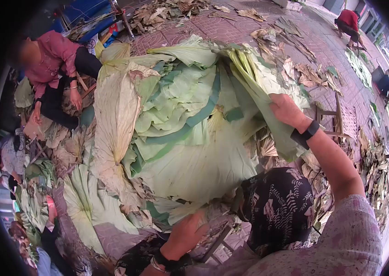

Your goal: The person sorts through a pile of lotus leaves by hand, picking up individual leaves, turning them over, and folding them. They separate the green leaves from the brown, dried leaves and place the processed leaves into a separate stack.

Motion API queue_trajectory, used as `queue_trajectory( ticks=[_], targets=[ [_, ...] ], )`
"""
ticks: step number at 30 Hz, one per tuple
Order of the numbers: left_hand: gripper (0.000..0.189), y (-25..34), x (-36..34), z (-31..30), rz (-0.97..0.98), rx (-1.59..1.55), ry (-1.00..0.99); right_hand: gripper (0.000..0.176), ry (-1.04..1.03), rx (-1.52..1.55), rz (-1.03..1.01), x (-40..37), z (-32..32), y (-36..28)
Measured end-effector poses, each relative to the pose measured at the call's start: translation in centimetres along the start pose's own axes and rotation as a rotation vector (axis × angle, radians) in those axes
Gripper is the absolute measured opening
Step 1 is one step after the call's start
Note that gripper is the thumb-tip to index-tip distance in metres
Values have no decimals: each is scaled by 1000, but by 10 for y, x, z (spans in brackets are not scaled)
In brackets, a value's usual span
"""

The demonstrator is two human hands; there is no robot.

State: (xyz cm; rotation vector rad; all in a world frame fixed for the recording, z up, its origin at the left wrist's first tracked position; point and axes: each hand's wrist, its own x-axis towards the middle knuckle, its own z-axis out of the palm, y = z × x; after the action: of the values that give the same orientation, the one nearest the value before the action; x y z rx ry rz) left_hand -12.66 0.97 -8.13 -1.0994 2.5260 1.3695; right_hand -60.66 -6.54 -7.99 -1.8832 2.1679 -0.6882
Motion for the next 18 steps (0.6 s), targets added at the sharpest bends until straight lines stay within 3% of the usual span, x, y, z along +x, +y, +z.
queue_trajectory(
  ticks=[4, 10, 12, 15, 16, 18],
  targets=[
    [61, 0, 5, -14, -61, -443, 62, 8, -195, 237, -56, -30, -33, -86],
    [68, 22, 5, -56, -111, -1019, 185, 11, -407, 267, -305, -53, -56, -212],
    [64, 16, 15, -62, -122, -1260, 175, 13, -487, 315, -430, -80, -39, -248],
    [69, 40, 14, -71, 49, -1549, 259, 21, -664, 350, -580, -136, 5, -288],
    [64, 28, 17, -70, 26, -1596, 204, 24, -731, 367, -616, -149, 22, -294],
    [54, -3, 22, -55, -20, -1698, 81, 33, -648, 450, -660, -168, 59, -287]
  ],
)
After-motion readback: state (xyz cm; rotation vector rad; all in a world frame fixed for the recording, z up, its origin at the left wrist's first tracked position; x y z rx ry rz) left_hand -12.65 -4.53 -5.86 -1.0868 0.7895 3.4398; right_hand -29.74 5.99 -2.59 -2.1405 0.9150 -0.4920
